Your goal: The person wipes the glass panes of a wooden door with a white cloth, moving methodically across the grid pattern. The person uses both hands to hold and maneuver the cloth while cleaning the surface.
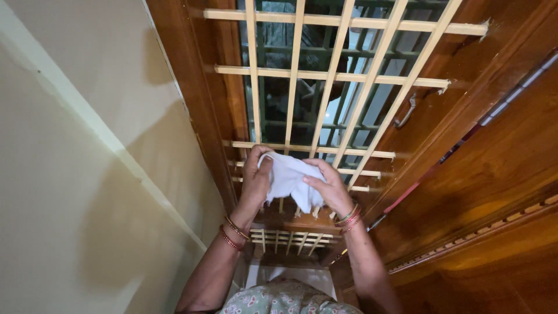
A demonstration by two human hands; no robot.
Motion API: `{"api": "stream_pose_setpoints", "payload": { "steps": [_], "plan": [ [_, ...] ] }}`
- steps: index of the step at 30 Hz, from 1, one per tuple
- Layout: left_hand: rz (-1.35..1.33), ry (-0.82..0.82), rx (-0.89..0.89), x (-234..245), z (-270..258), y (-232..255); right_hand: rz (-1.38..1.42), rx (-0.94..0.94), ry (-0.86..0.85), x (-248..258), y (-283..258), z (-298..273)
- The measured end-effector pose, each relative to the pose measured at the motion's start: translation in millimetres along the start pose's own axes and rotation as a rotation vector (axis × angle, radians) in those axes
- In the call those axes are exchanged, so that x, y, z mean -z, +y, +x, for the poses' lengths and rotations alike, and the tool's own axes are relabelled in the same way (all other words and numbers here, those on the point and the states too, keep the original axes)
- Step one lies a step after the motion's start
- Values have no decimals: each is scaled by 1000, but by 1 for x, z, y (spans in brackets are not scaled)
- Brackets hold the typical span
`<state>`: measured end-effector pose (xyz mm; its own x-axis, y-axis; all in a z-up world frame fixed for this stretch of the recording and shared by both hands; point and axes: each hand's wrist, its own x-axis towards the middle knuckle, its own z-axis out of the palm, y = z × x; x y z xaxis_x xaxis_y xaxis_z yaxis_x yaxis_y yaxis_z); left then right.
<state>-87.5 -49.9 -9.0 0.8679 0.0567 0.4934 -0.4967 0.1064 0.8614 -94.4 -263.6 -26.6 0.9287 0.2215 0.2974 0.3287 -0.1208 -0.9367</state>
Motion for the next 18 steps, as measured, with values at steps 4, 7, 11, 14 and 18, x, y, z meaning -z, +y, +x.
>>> {"api": "stream_pose_setpoints", "payload": {
  "steps": [4, 7, 11, 14, 18],
  "plan": [
    [86, 45, -24, -2, 2, 7, 54, -64, 17, 14, -7, -1],
    [193, -74, 298, -2, 0, 21, 130, -64, 203, 24, -11, 3],
    [566, -32, -222, -11, 8, 38, 38, 175, 424, 40, -14, 7],
    [451, -9, -188, -28, 29, 45, -150, 264, 561, 51, -28, 22],
    [227, 74, -327, -64, 68, 51, -162, 534, 622, 46, -62, 60]
  ]
}}
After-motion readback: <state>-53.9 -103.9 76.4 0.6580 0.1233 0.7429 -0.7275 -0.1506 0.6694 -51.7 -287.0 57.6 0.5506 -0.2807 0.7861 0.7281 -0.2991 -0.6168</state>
